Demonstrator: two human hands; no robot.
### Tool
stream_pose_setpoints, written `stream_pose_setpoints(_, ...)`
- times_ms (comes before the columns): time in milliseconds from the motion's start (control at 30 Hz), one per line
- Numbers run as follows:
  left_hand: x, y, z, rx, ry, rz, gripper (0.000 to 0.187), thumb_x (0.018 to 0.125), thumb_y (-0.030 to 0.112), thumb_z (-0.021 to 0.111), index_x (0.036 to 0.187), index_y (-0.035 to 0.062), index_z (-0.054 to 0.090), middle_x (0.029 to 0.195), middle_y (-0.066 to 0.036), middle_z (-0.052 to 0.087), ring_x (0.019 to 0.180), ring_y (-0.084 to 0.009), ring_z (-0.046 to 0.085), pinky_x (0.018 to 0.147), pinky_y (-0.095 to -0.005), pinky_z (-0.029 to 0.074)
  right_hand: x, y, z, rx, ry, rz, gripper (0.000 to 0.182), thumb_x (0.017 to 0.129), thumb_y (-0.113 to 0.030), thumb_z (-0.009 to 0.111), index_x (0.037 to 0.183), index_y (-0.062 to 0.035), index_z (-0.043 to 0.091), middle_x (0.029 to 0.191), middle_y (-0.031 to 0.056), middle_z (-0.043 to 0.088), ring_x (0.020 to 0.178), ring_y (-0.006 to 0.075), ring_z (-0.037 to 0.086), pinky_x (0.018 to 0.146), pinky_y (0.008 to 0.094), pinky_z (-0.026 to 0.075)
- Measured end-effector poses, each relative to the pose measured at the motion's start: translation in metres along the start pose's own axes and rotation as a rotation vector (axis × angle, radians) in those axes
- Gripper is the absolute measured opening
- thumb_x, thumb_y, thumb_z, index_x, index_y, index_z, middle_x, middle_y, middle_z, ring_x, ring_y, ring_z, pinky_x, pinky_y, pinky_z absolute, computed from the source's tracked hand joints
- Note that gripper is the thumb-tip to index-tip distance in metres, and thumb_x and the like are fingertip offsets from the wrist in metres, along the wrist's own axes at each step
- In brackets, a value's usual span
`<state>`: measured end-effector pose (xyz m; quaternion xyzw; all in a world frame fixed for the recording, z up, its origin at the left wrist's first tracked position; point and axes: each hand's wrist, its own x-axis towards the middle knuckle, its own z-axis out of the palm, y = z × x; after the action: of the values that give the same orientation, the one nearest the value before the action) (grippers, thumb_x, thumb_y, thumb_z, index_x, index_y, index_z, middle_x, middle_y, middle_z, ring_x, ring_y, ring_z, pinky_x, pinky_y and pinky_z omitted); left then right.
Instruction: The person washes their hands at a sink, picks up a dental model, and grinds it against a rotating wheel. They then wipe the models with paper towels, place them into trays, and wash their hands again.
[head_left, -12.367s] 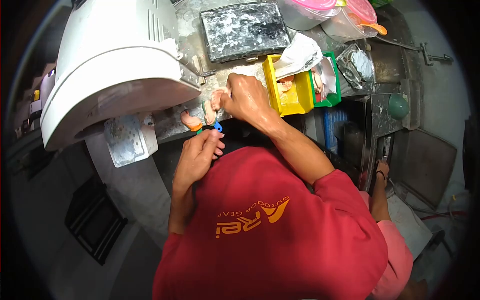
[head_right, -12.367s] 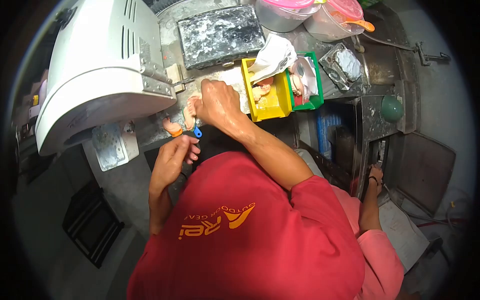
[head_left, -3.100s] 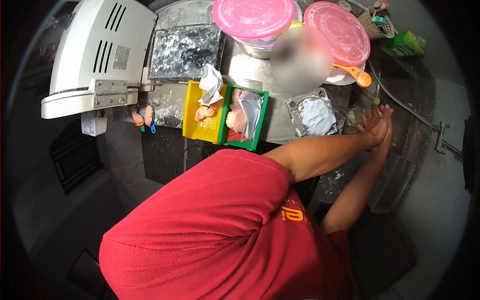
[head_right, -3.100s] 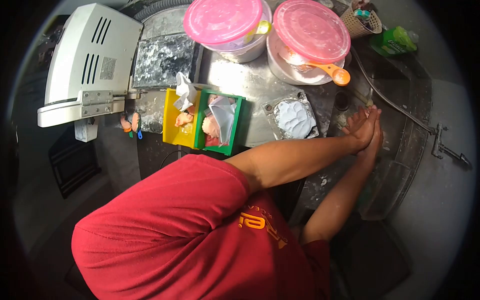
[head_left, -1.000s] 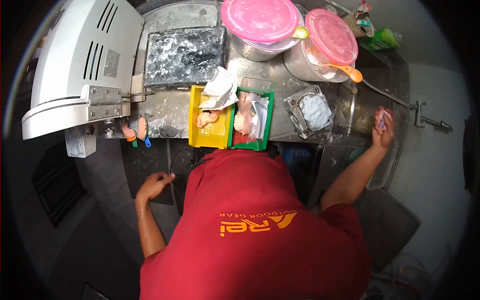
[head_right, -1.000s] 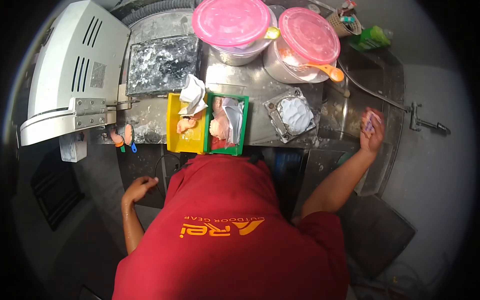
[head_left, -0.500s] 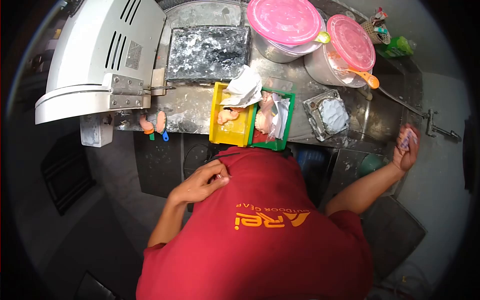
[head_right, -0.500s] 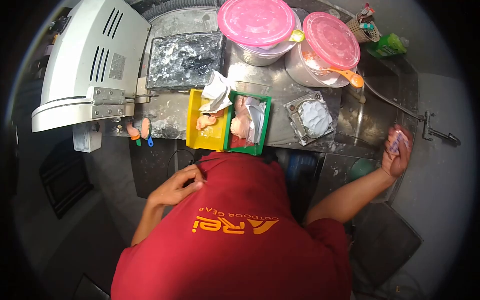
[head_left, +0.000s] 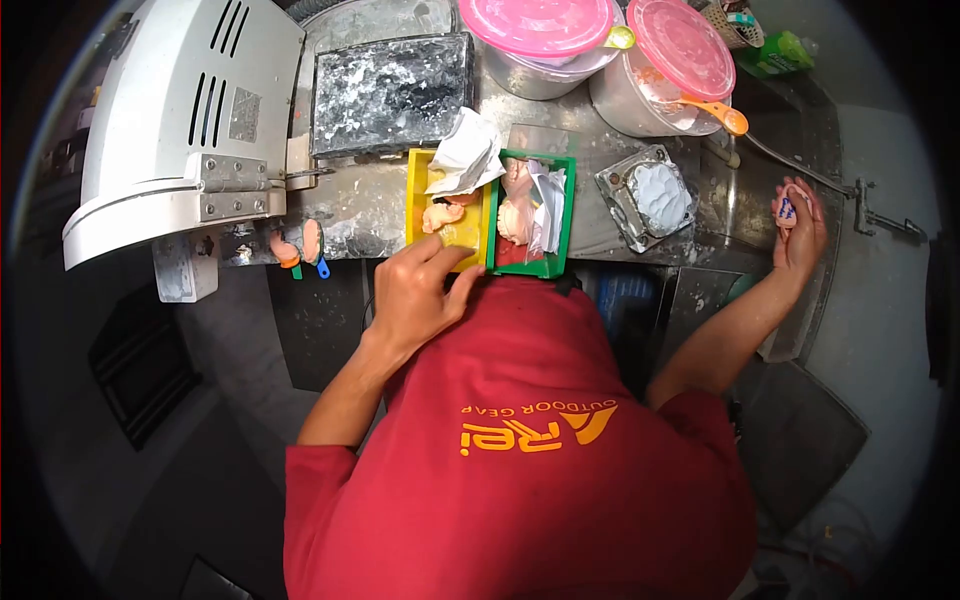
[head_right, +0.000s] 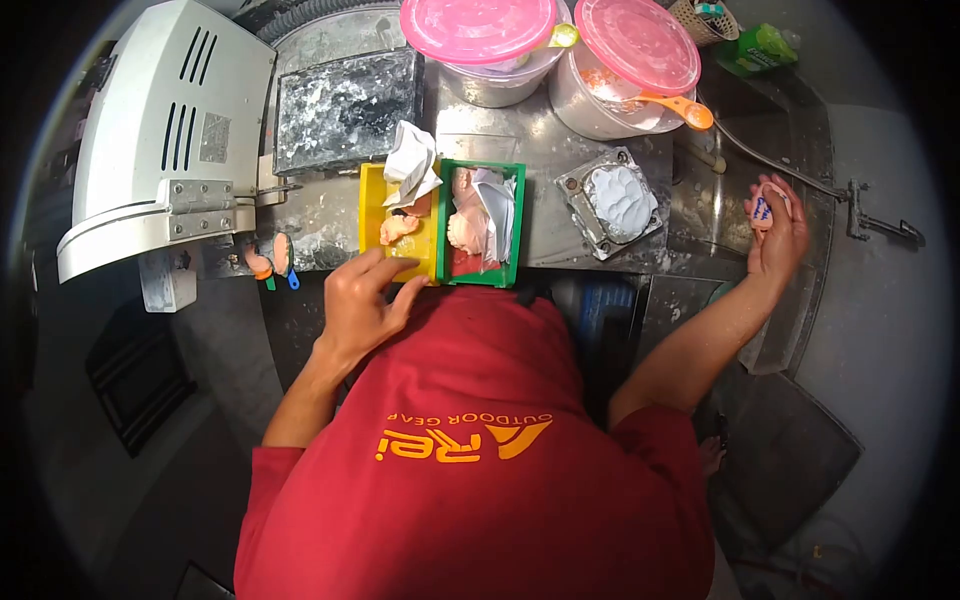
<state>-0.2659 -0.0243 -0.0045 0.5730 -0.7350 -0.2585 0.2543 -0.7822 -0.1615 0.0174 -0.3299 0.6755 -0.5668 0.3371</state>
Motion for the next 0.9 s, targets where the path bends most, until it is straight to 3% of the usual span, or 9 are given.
stream_pose_setpoints(67,0.013,0.001,0.017,0.049,0.098,0.089,0.031,0.076,0.015,0.086,0.104,0.0057,0.075,0.081,-0.01,0.057,0.071,-0.0257,0.06,0.06,-0.0385,0.047,-0.013,0.001,0.013,-0.026,-0.071,0.005,0.03,0.092,-0.003,0.072,0.121,0.0031,0.067,0.116,0.0168,0.072,0.098,0.0224,0.072,0.073,0.0315,0.061)
stream_pose_setpoints(133,0.027,0.008,0.025,0.118,0.03,0.075,0.04,0.074,0.015,0.086,0.111,0.0066,0.073,0.089,-0.011,0.055,0.081,-0.0277,0.057,0.066,-0.0401,0.047,-0.032,-0.004,0.026,-0.112,-0.125,0.008,0.029,0.093,-0.004,0.072,0.12,0.0029,0.067,0.116,0.0163,0.072,0.098,0.0214,0.072,0.073,0.0305,0.061)
stream_pose_setpoints(300,0.04,0.01,0.051,0.182,-0.021,0.021,0.052,0.071,0.012,0.085,0.121,0.0082,0.069,0.097,-0.013,0.049,0.094,-0.0316,0.052,0.075,-0.0432,0.045,-0.067,-0.023,0.016,-0.157,-0.553,0.087,0.025,0.09,-0.002,0.07,0.115,0.0014,0.068,0.119,0.0144,0.07,0.097,0.0183,0.07,0.072,0.0274,0.06)
stream_pose_setpoints(400,0.043,0.009,0.059,0.216,-0.03,0.016,0.054,0.069,0.012,0.085,0.121,0.0077,0.069,0.097,-0.014,0.05,0.094,-0.0322,0.052,0.075,-0.044,0.043,-0.103,-0.045,0.038,-0.237,-0.879,0.014,0.025,0.086,-0.002,0.07,0.111,0.0008,0.069,0.117,0.0137,0.069,0.098,0.0198,0.069,0.076,0.0308,0.059)
stream_pose_setpoints(467,0.043,0.012,0.059,0.218,-0.054,0.003,0.054,0.069,0.012,0.085,0.12,0.0071,0.069,0.097,-0.014,0.05,0.094,-0.0327,0.052,0.075,-0.0443,0.042,-0.117,-0.052,0.067,-0.318,-1.177,-0.264,0.029,0.08,-0.002,0.071,0.109,0.0,0.07,0.11,0.0128,0.068,0.1,0.0233,0.068,0.083,0.0357,0.056)
stream_pose_setpoints(533,0.046,0.015,0.057,0.182,-0.05,-0.003,0.054,0.069,0.015,0.086,0.12,0.0056,0.069,0.096,-0.014,0.05,0.093,-0.0325,0.051,0.076,-0.0445,0.042,-0.141,-0.046,0.095,-0.342,-1.327,-0.284,0.037,0.074,-0.004,0.071,0.111,-0.0006,0.07,0.106,0.0139,0.067,0.103,0.028,0.068,0.091,0.0388,0.054)
stream_pose_setpoints(700,0.041,0.016,0.067,0.125,-0.011,0.013,0.052,0.07,0.017,0.086,0.118,0.0046,0.07,0.093,-0.013,0.051,0.09,-0.0309,0.052,0.077,-0.0435,0.043,-0.2,-0.016,0.138,-0.367,-1.525,-0.294,0.038,0.072,-0.008,0.067,0.109,-0.0006,0.07,0.104,0.0193,0.068,0.098,0.0391,0.066,0.089,0.0445,0.053)
stream_pose_setpoints(900,0.028,0.013,0.073,0.082,0.057,0.132,0.049,0.073,0.015,0.082,0.122,0.0113,0.073,0.106,-0.006,0.063,0.093,-0.0269,0.055,0.078,-0.0426,0.042,-0.224,-0.002,0.148,-0.581,-1.511,-0.228,0.038,0.073,-0.011,0.067,0.11,-0.001,0.069,0.101,0.0199,0.069,0.1,0.0408,0.065,0.091,0.0476,0.051)
